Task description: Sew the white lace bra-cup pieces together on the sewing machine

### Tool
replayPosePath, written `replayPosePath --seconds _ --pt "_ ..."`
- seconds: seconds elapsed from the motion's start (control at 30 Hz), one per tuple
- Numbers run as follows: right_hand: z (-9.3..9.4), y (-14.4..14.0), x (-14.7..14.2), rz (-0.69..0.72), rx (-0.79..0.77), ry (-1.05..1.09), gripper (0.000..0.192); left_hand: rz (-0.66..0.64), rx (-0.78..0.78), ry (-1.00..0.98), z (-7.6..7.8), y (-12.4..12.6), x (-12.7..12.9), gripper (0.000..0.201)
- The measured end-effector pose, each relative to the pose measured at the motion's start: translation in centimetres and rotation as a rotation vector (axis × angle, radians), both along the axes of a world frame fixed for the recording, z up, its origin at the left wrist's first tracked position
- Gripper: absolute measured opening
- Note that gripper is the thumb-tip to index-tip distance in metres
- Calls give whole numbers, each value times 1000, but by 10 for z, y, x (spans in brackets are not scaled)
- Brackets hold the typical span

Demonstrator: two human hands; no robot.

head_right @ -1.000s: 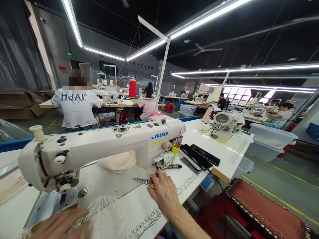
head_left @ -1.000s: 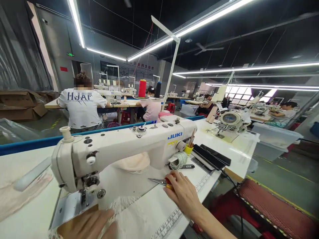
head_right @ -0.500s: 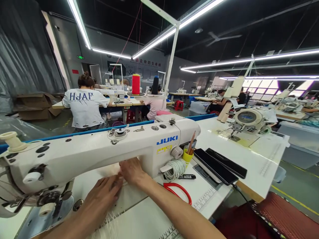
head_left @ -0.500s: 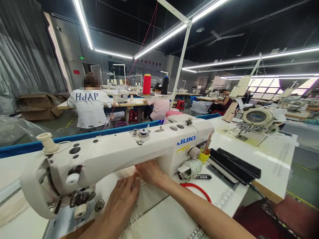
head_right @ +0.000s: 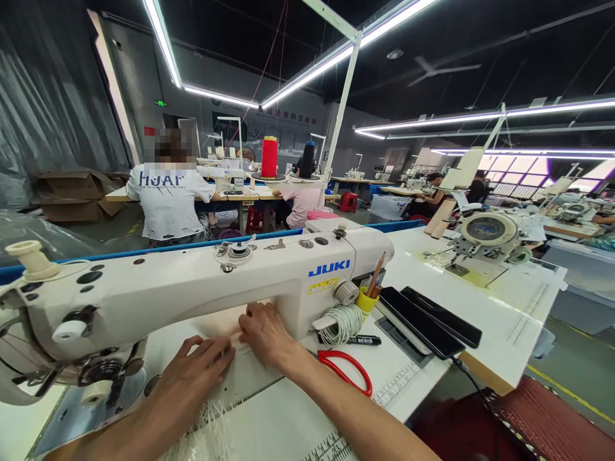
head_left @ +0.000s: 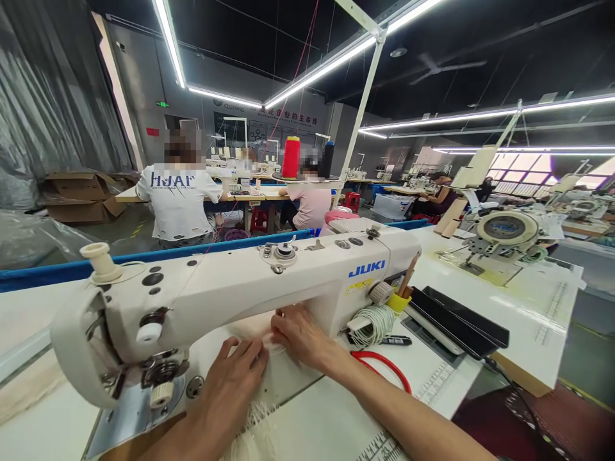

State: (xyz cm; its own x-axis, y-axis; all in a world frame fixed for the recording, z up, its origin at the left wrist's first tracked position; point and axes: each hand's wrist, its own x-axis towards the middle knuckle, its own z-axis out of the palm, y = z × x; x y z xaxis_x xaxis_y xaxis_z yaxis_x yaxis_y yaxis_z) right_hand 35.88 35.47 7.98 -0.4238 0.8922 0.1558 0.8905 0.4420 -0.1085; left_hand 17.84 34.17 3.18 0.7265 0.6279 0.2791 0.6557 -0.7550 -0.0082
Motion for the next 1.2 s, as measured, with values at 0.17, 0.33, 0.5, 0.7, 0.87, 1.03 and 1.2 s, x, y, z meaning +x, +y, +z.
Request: replayPosePath --seconds 0.17,0.33,0.5,0.7,0.87,1.03,1.2 --pt "-2 -2 2 -13 -10 16 15 5 -23 12 12 -6 1 31" --pt "0 -5 6 50 -36 44 6 -4 -31 21 13 -9 0 37" --pt "-5 -1 9 43 -59 79 15 5 -35 15 13 -9 1 36" --pt "-7 0 13 27 -64 108 15 36 -70 12 15 -9 3 33" --pt "-1 -4 9 -7 -75 116 12 26 -30 -14 10 -10 3 35" --pt "3 -5 5 -21 -87 112 6 37 -60 -2 13 -13 4 39" --pt "5 -5 4 -43 -96 95 15 44 -80 31 16 -12 4 36"
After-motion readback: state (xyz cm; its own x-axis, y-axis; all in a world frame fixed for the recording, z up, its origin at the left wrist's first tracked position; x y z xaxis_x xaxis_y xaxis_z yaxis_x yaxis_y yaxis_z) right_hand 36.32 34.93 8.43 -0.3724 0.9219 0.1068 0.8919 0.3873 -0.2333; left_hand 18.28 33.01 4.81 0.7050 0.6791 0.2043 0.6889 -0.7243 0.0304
